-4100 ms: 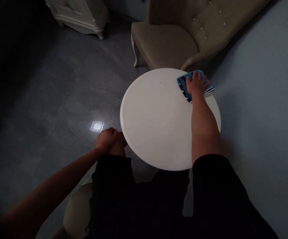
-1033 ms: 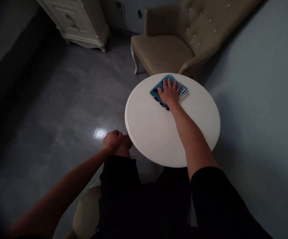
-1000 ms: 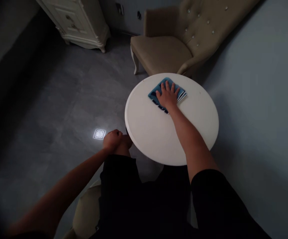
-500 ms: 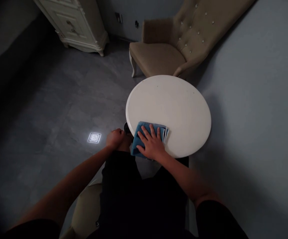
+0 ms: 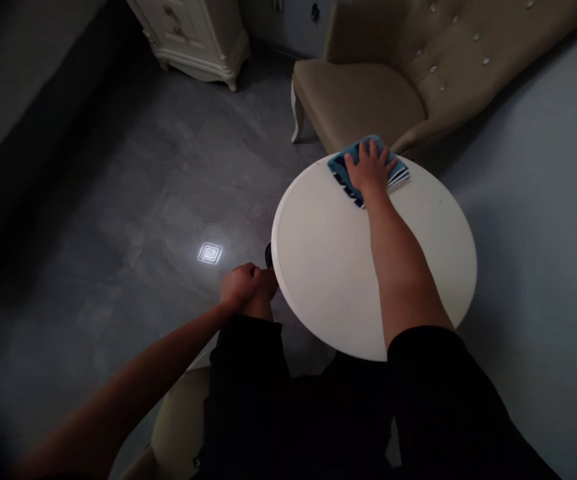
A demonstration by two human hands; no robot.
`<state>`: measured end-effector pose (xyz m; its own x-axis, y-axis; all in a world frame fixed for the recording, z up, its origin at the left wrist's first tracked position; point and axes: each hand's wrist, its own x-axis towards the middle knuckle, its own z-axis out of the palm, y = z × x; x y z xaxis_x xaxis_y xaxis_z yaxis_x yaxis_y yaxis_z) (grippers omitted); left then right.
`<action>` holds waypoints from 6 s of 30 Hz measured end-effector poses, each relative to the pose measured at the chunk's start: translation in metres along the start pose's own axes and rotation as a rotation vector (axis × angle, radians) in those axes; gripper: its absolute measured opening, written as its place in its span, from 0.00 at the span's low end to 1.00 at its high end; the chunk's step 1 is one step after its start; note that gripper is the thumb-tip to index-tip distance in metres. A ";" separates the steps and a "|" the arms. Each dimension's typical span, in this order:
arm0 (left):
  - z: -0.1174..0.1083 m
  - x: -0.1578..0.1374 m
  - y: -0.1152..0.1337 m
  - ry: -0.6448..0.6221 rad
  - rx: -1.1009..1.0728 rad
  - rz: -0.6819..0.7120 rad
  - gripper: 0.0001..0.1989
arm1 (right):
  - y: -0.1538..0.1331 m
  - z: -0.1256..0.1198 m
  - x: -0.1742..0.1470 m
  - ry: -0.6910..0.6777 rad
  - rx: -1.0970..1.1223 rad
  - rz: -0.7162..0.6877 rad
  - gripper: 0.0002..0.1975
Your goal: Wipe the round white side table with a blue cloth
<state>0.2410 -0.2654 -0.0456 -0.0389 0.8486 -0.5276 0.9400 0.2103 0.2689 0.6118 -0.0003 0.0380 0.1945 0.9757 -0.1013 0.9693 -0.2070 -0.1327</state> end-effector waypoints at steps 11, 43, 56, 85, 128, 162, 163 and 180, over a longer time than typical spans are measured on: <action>0.008 -0.002 0.012 0.039 0.056 0.008 0.22 | -0.126 0.025 -0.104 -0.100 0.127 -0.455 0.34; 0.013 -0.008 0.013 0.034 0.071 0.048 0.23 | 0.309 -0.016 -0.229 0.107 0.006 0.501 0.37; 0.005 0.007 0.000 0.022 0.035 -0.005 0.21 | 0.096 -0.010 0.019 0.073 -0.031 0.225 0.36; 0.014 -0.024 0.021 0.107 0.111 0.047 0.22 | 0.151 0.016 -0.466 -0.065 0.038 -0.271 0.38; 0.004 -0.013 -0.010 0.151 0.026 -0.020 0.22 | -0.095 0.032 -0.280 -0.081 0.096 -0.896 0.29; 0.003 0.000 0.010 0.038 0.036 0.024 0.22 | 0.202 -0.031 -0.028 0.088 -0.023 0.539 0.35; 0.002 0.001 0.010 0.035 0.039 0.021 0.22 | 0.179 -0.027 -0.011 0.085 -0.023 0.473 0.35; -0.001 -0.012 0.000 0.172 -0.079 -0.135 0.22 | -0.138 0.026 -0.196 -0.090 0.059 -0.668 0.27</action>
<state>0.2410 -0.2757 -0.0386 -0.2259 0.8792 -0.4195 0.8930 0.3590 0.2714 0.4357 -0.1644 0.0501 -0.4593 0.8863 -0.0599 0.8667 0.4323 -0.2487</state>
